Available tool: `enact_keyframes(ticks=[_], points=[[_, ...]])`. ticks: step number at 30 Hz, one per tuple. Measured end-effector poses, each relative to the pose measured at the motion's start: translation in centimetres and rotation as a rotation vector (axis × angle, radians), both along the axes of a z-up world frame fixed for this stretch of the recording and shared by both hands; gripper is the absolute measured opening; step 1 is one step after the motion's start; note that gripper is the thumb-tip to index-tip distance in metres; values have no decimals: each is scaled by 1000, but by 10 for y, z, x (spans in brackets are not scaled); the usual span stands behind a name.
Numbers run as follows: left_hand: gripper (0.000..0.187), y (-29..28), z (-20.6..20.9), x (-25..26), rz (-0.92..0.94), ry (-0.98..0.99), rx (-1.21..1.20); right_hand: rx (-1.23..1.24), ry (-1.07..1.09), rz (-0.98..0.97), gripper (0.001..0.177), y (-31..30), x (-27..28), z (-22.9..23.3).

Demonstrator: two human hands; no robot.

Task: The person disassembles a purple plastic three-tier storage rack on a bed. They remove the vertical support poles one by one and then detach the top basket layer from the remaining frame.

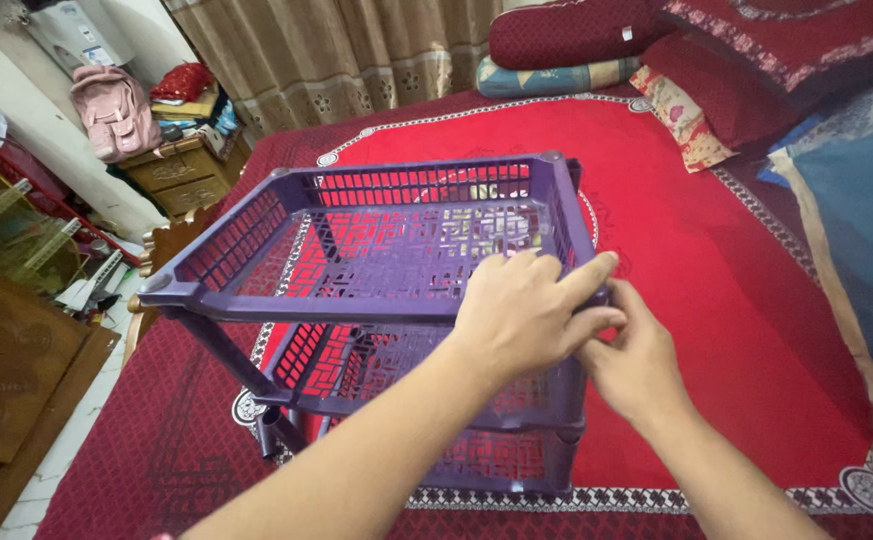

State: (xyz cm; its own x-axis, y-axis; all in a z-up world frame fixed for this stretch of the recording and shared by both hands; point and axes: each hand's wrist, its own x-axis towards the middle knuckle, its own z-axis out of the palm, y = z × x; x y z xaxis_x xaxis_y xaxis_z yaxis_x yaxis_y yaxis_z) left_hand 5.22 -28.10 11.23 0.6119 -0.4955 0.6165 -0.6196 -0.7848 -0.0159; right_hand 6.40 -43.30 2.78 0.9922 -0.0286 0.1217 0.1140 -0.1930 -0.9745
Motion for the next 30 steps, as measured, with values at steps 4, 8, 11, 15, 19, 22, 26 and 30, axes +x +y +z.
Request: enact_keyframes(ticks=[4, 8, 11, 15, 19, 22, 26, 30], points=[[35, -4, -1, 18, 15, 38, 44, -85, -86, -32, 44, 7, 6, 0], [31, -2, -4, 26, 19, 122, 98, 7, -107, 38, 44, 14, 9, -3], [30, 4, -5, 29, -53, 121, 108, -241, -25, -14, 44, 18, 9, -10], [29, 6, -13, 30, -68, 84, 44, -269, -171, 12, 42, 22, 11, -24], [30, 7, -15, 29, -68, 90, 26, -102, -308, 84, 37, 26, 15, -33], [31, 3, -1, 28, -27, 54, 13, -7, -241, 62, 37, 34, 7, -33], [32, 1, 61, 71, 60, -169, -162, -61, -251, 27, 39, 46, -24, -33], [29, 17, 90, 78, -57, -45, -31, 9, -227, 45, 41, 49, -4, -16]])
